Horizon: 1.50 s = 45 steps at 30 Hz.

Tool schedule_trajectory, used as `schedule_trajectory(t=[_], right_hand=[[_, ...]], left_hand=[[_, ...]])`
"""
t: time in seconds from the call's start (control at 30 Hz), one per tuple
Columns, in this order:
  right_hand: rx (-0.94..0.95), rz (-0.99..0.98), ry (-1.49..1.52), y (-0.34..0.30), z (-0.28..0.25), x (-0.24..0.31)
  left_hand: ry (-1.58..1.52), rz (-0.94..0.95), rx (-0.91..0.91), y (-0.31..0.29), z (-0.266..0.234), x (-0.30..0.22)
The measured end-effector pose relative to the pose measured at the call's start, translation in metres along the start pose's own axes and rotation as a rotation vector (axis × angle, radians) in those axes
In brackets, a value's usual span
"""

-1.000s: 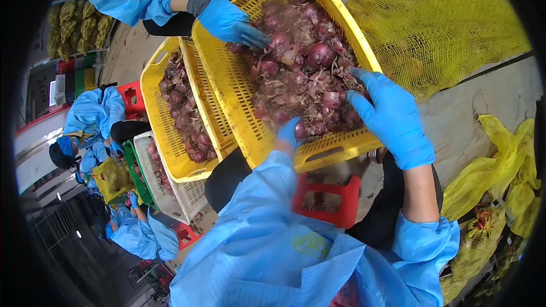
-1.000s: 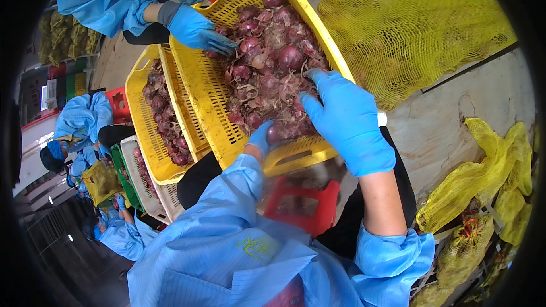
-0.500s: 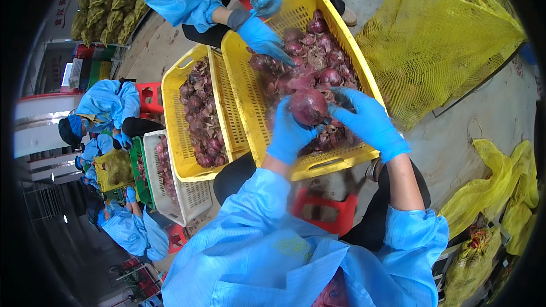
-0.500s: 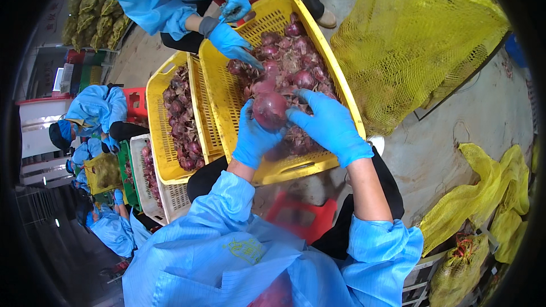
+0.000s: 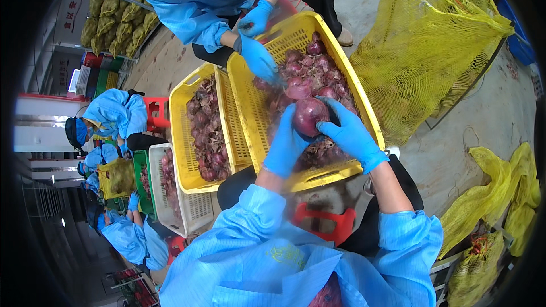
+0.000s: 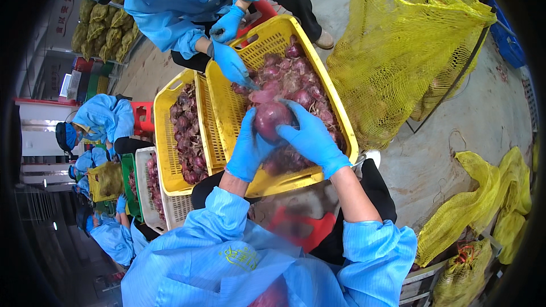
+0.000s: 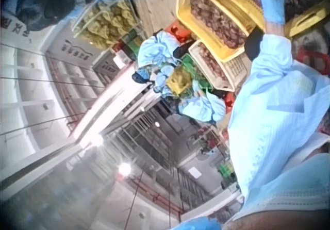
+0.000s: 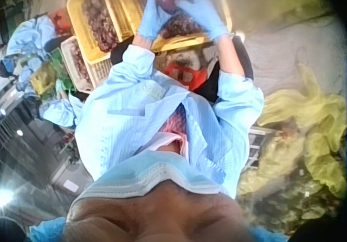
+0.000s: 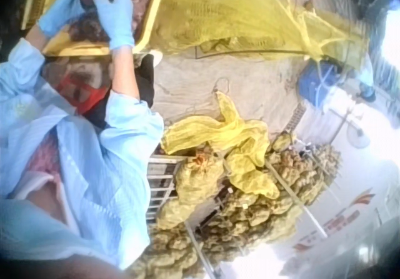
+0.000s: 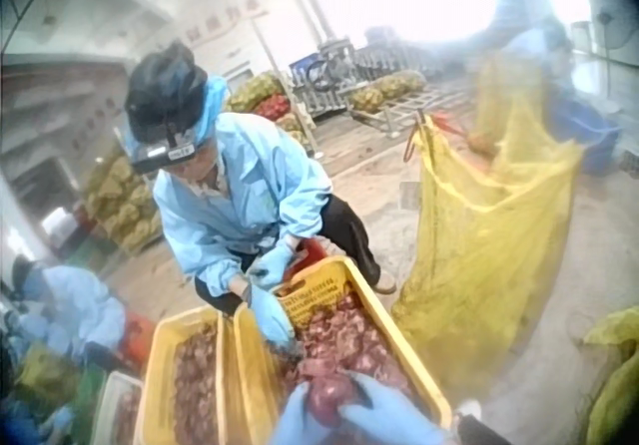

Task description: The person sorts onions by hand, picking them from yellow crates, peeling off loose skins, and placing selected onions into a mesh bag.

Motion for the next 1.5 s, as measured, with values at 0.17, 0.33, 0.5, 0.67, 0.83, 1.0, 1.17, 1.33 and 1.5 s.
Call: schedule_trajectory(t=[0.17,0.33,0.5,0.67,0.83,1.0,1.17,1.33,1.5], right_hand=[[-0.041,0.105,0.093,-0.006,-0.004,0.004],[-0.061,0.286,0.397,-0.007,-0.003,0.006],[-0.071,0.164,0.237,0.000,-0.008,0.000],[-0.054,0.112,0.111,-0.002,-0.007,0.000],[-0.124,0.028,0.183,-0.001,-0.015,0.015],[-0.209,0.027,0.540,-0.004,-0.033,0.035],[-0.379,0.022,0.215,-0.012,-0.061,0.028],[-0.480,-0.039,-0.344,-0.026,-0.084,0.047],[-0.582,-0.221,0.051,-0.023,-0.095,0.070]], left_hand=[[0.107,-0.019,0.015,-0.003,0.012,-0.005],[-0.099,-0.049,0.098,-0.005,0.028,-0.006],[0.184,0.123,-0.103,-0.013,0.026,-0.023],[0.290,0.260,-0.185,-0.014,0.027,-0.034],[-0.118,0.186,-0.111,0.007,-0.003,-0.023],[0.081,0.013,-0.043,0.011,-0.034,-0.007],[2.084,0.011,-0.400,-0.007,-0.032,-0.021],[0.617,-0.019,0.027,0.016,0.073,-0.009],[0.002,-0.064,0.115,0.080,0.093,-0.022]])
Point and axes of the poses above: each hand's wrist, its own y-axis towards the middle knuckle, its own z-axis out of the palm, x = y × z, the point moved 10 cm from there along y, towards the middle knuckle, and after that the axes turned 8 degrees about -z, right-handed, at the moved point
